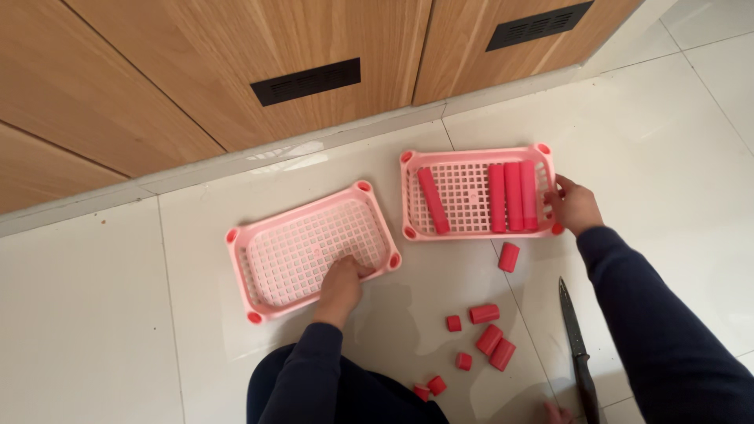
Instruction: The person uses a knife to pry off the corner caps and then pulls out the connecting rods from a pink plastic basket. The removed parts are placed into the basket trays on the floor.
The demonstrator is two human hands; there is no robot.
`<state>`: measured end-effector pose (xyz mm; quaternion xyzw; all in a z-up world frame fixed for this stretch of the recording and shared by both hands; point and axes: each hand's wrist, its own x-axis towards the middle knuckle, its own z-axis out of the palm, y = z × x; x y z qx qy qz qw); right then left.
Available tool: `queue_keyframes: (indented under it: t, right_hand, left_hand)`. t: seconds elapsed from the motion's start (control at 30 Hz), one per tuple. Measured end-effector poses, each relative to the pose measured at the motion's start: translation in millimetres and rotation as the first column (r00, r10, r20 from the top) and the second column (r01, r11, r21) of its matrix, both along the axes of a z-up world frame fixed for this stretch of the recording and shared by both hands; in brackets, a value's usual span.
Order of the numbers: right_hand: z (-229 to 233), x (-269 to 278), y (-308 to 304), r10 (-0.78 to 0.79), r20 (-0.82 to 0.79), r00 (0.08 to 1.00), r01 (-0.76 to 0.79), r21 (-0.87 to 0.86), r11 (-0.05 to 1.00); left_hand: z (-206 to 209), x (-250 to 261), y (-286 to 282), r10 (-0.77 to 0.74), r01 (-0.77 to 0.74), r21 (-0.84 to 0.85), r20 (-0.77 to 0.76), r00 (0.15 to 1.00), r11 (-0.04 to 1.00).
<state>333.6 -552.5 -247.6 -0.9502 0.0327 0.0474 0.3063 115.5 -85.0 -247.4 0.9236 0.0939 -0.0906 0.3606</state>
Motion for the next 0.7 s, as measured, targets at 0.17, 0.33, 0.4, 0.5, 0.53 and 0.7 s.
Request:
queue_keyframes:
  t: [0.17, 0.33, 0.4, 0.5, 0.53, 0.7]
  right_hand:
    - [-1, 12, 20, 0.001, -0.05, 0.999, -0.007, -0.134, 0.991]
    - [5, -23, 116, 0.224, 0.243, 0.944, -0.119, -0.382, 0.916]
    - [5, -45, 165, 0.532, 0.452, 0.716, -0.446, -0.29, 0.847]
    - [0, -72, 218, 0.536, 0.253, 0.805, -0.518, -0.141, 0.844]
    - [-3, -77, 229, 0.492, 0.229, 0.84, -0.476, -0.123, 0.871]
    - [-19, -71, 205, 0.351, 0.342, 0.872, -0.302, -0.19, 0.934]
  left_hand:
    - [2, -3, 11, 0.001, -0.005, -0.064, -0.053, 0.999, 0.998]
    - [1, 3, 10, -0.002, -0.003, -0.06, -0.077, 0.997, 0.998]
    - [0, 4, 7, 0.005, -0.011, -0.077, -0.08, 0.997, 0.997]
    - [2, 2, 10, 0.011, -0.018, -0.095, -0.067, 0.998, 0.995]
    - [1, 3, 11, 0.02, -0.027, -0.115, -0.065, 0.998, 0.993]
    - [-1, 4, 10, -0.019, 0.015, -0.104, -0.029, 0.999, 0.994]
